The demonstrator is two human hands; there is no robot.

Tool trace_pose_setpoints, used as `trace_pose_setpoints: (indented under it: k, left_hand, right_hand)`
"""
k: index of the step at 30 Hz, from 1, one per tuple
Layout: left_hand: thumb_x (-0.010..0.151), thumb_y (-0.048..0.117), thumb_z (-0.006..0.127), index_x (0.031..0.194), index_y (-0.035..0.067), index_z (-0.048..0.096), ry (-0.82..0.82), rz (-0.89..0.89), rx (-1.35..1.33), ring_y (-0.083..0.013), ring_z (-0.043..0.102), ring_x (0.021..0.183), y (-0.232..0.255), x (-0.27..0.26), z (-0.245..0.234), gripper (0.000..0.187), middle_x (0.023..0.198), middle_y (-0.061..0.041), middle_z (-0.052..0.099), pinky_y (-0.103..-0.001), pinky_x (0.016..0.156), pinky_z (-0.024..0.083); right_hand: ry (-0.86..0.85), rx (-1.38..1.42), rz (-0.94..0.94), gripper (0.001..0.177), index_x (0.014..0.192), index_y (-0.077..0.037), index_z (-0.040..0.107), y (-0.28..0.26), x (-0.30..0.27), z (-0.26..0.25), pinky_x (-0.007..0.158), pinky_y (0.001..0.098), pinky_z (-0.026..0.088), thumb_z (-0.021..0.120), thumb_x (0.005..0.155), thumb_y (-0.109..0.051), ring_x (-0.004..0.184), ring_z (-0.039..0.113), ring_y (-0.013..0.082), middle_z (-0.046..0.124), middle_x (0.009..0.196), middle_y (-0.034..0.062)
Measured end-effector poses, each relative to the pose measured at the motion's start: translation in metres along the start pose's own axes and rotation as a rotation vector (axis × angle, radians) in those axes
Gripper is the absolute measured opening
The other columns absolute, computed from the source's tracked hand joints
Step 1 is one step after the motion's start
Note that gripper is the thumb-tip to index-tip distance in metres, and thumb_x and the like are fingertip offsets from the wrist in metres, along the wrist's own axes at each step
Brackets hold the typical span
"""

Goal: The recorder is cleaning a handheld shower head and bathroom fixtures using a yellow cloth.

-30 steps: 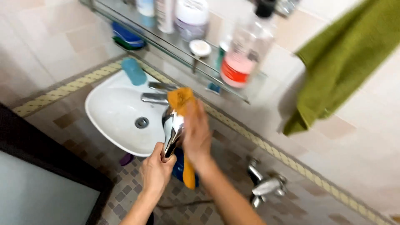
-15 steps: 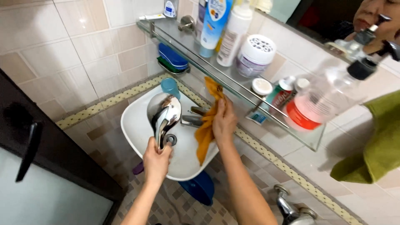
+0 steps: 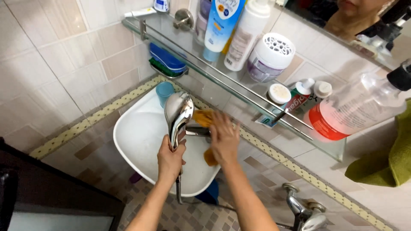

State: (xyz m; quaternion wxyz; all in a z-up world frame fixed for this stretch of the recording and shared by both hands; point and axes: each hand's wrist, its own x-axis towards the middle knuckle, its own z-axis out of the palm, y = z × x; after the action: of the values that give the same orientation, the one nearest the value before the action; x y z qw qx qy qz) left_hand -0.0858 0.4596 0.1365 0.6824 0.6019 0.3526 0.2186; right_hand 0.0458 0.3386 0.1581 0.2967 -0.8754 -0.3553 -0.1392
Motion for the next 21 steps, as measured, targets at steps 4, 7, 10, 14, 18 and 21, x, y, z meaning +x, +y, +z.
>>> trace_pose_setpoints:
  k: [4, 7, 10, 14, 18, 21]
  left_hand:
    - [0.089, 0.012, 0.061, 0.101, 0.003, 0.056, -0.05, 0.031, -0.049, -0.0079, 0.07, 0.076, -0.002, 0.003, -0.005, 0.016, 0.121, 0.002, 0.076, -0.029, 0.047, 0.056]
    - [0.089, 0.012, 0.063, 0.104, 0.004, 0.057, -0.057, -0.009, -0.023, -0.0117, 0.066, 0.066, 0.002, 0.01, -0.008, 0.018, 0.122, 0.001, 0.077, -0.029, 0.047, 0.055]
    - [0.091, 0.013, 0.066, 0.108, 0.004, 0.058, -0.057, -0.064, 0.038, -0.0149, 0.063, 0.062, -0.013, 0.008, -0.009, 0.021, 0.109, -0.012, 0.071, -0.031, 0.047, 0.055]
    - [0.09, 0.015, 0.066, 0.105, 0.004, 0.06, -0.068, -0.054, 0.003, -0.0127, 0.064, 0.063, 0.003, 0.008, -0.004, 0.02, 0.105, -0.007, 0.074, -0.031, 0.046, 0.055]
    - [0.089, 0.015, 0.065, 0.103, 0.005, 0.06, -0.075, -0.018, -0.018, -0.0067, 0.068, 0.068, -0.001, 0.004, -0.009, 0.019, 0.106, -0.001, 0.076, -0.03, 0.045, 0.056]
    - [0.092, 0.017, 0.068, 0.103, 0.001, 0.059, -0.068, -0.062, 0.027, -0.0132, 0.064, 0.06, -0.005, 0.009, -0.014, 0.022, 0.099, -0.009, 0.074, -0.03, 0.045, 0.055]
  right_hand:
    - [0.095, -0.057, 0.037, 0.041, 0.142, -0.013, 0.063, 0.005, -0.016, 0.013, 0.125, 0.0564, 0.011, 0.051, 0.107, -0.031, 0.15, 0.036, 0.0303, 0.057, 0.152, 0.0068]
    - [0.217, -0.065, 0.055, 0.036, 0.14, -0.012, 0.065, -0.019, -0.009, 0.032, 0.127, 0.0578, 0.008, 0.05, 0.11, -0.027, 0.151, 0.037, 0.0329, 0.058, 0.153, 0.0068]
    - [0.169, -0.022, 0.091, 0.034, 0.13, -0.015, 0.07, -0.028, -0.013, 0.027, 0.132, 0.0524, 0.014, 0.055, 0.104, -0.03, 0.143, 0.052, 0.0205, 0.066, 0.139, 0.0018]
    - [0.096, 0.043, 0.062, 0.031, 0.128, -0.014, 0.071, -0.009, -0.012, 0.001, 0.127, 0.0588, 0.008, 0.054, 0.104, -0.026, 0.141, 0.053, 0.0238, 0.068, 0.138, 0.0043]
    - [0.13, 0.04, 0.187, 0.033, 0.131, -0.009, 0.069, 0.025, -0.016, 0.008, 0.121, 0.0613, 0.005, 0.055, 0.105, -0.024, 0.14, 0.049, 0.0303, 0.067, 0.137, 0.0077]
    - [0.176, -0.044, 0.054, 0.038, 0.138, -0.008, 0.065, 0.01, -0.017, 0.027, 0.127, 0.0585, 0.015, 0.052, 0.107, -0.026, 0.14, 0.055, 0.025, 0.065, 0.139, 0.0079]
